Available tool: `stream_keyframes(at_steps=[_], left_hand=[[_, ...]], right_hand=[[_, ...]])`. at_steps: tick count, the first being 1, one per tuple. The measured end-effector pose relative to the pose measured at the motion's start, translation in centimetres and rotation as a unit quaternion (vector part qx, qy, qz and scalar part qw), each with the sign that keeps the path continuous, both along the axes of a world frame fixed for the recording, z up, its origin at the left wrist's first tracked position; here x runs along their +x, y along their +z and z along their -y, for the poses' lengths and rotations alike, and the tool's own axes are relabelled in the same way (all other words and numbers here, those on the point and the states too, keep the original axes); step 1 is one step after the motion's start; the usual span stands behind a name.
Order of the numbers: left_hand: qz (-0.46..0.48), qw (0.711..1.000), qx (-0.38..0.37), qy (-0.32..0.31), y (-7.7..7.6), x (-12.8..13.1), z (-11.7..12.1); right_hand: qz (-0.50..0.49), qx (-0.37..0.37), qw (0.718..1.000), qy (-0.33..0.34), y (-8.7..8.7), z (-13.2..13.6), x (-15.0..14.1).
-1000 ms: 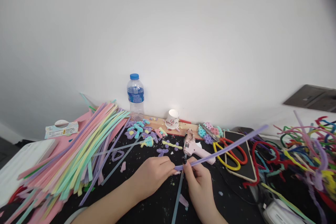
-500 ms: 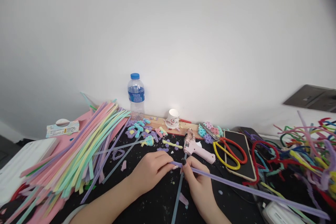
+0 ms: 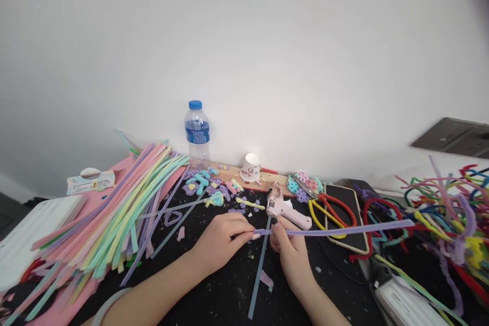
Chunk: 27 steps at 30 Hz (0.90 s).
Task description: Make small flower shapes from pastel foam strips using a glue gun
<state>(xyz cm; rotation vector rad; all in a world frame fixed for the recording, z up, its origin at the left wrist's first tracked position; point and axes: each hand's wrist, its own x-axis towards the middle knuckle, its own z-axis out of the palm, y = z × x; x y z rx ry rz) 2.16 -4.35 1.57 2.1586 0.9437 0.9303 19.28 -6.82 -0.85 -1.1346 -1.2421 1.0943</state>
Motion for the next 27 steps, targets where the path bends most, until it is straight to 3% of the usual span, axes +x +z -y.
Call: stream_keyframes(at_steps=[6,11,15,20,23,27], left_hand=[[-0.043,0.998,0.039,-0.011,0.0,-0.4,-0.2],[-0.035,0.998,0.011,-0.048,0.2,-0.2,-0.1],[0.006,0.991,-0.121,-0.064,0.3,-0.1,-0.3],[0.074,0.918,-0.371,-0.118,0.1,-0.1,-0.1],[0.092,0.893,-0.419,-0.136,0.1,0.0,0.1],[0.16,0.888,-0.413,-0.122,0.0,0.1,-0.1]], right_hand=[[0.093,0.006,0.995,0.04,0.3,0.1,0.1],[0.149,0.037,0.985,0.08,1.5,0.2,0.0],[0.164,0.057,0.98,0.095,2.0,0.3,-0.2],[0.144,0.051,0.977,0.151,2.3,0.5,-0.4],[0.126,0.039,0.976,0.173,2.3,0.6,-0.6],[0.062,0.021,0.994,0.09,1.9,0.6,-0.5]])
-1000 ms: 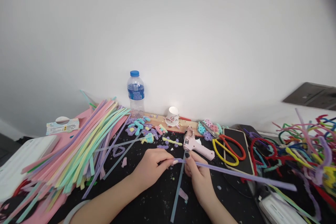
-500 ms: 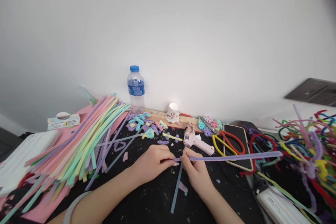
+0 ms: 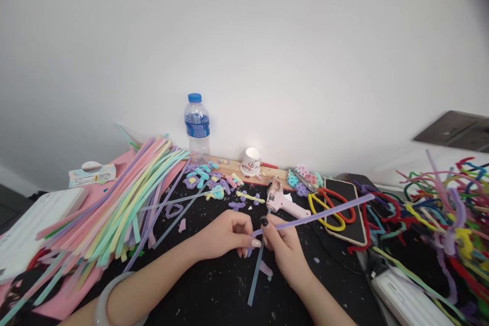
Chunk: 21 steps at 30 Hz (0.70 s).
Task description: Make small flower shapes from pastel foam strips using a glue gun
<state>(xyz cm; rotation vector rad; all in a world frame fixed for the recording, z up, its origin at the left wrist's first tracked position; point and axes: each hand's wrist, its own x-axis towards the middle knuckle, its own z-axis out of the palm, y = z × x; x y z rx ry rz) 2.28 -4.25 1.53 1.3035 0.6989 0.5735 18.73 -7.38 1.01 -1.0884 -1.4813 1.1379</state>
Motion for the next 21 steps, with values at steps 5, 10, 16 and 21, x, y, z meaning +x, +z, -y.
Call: stream_keyframes(at_steps=[5,10,16,21], left_hand=[[0.085,0.984,-0.033,0.153,-0.1,0.1,-0.3],[0.073,0.98,-0.035,0.18,0.1,0.1,-0.4],[0.09,0.981,0.02,0.171,0.0,0.1,-0.5],[0.088,0.979,0.035,0.182,-0.2,0.0,-0.8]], right_hand=[[-0.109,-0.043,0.99,-0.072,-0.5,-0.4,-0.1],[-0.093,-0.075,0.992,-0.042,-1.0,-0.7,0.0],[-0.04,-0.053,0.997,-0.046,-1.3,-0.8,0.2],[-0.031,-0.053,0.997,-0.043,-1.3,-0.9,0.2]])
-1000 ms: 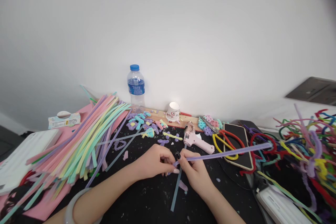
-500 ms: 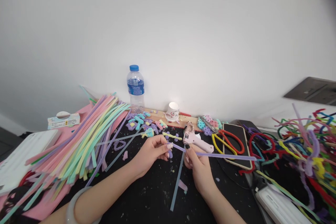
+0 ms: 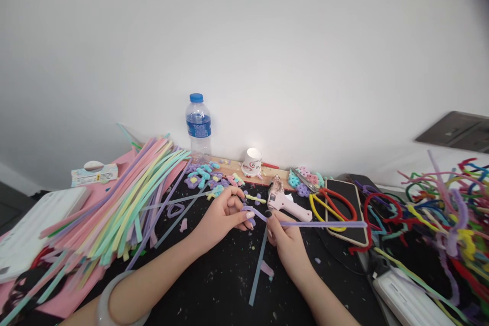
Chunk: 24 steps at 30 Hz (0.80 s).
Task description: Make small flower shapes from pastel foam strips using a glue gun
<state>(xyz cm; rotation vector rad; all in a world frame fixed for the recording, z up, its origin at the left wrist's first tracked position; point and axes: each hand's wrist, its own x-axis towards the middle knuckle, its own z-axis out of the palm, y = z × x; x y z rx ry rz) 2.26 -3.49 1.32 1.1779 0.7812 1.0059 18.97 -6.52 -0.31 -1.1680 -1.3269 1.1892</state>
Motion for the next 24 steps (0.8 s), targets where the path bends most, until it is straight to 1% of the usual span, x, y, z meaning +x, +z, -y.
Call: stream_keyframes(at_steps=[6,9,13,19,24], left_hand=[[-0.045,0.999,-0.011,-0.022,0.07,-0.05,0.03],[-0.053,0.998,-0.016,-0.027,0.06,-0.09,0.03],[-0.058,0.998,-0.016,-0.01,0.0,-0.12,-0.08],[-0.061,0.998,-0.028,0.016,0.13,-0.06,-0.12],[-0.061,0.997,-0.031,0.03,0.1,-0.08,-0.21]], right_hand=[[0.006,-0.015,1.0,0.005,0.02,-0.18,0.0],[0.018,-0.017,1.0,0.006,0.06,-0.22,0.01],[0.025,-0.013,1.0,0.005,0.05,-0.18,0.02],[0.004,-0.012,1.0,0.01,-0.09,-0.23,0.11],[0.02,0.002,1.0,0.011,0.15,-0.06,0.13]])
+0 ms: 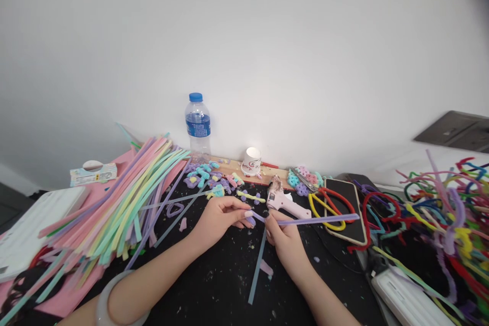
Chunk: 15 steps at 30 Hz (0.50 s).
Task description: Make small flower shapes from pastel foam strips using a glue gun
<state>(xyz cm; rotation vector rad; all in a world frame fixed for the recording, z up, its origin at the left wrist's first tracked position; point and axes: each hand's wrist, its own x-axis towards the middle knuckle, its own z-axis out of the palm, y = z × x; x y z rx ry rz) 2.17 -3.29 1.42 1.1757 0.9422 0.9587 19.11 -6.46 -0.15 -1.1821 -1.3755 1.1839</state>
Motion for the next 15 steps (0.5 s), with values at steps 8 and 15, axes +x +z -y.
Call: stream_keyframes(at_steps=[8,15], left_hand=[[-0.04,0.998,0.048,0.011,0.38,-0.26,0.06],[0.068,0.997,-0.013,0.036,0.18,-0.1,-0.24]], right_hand=[[-0.02,0.028,0.997,-0.062,-0.2,-0.07,0.17],[-0.07,0.0,0.997,-0.04,-0.16,0.03,-0.17]])
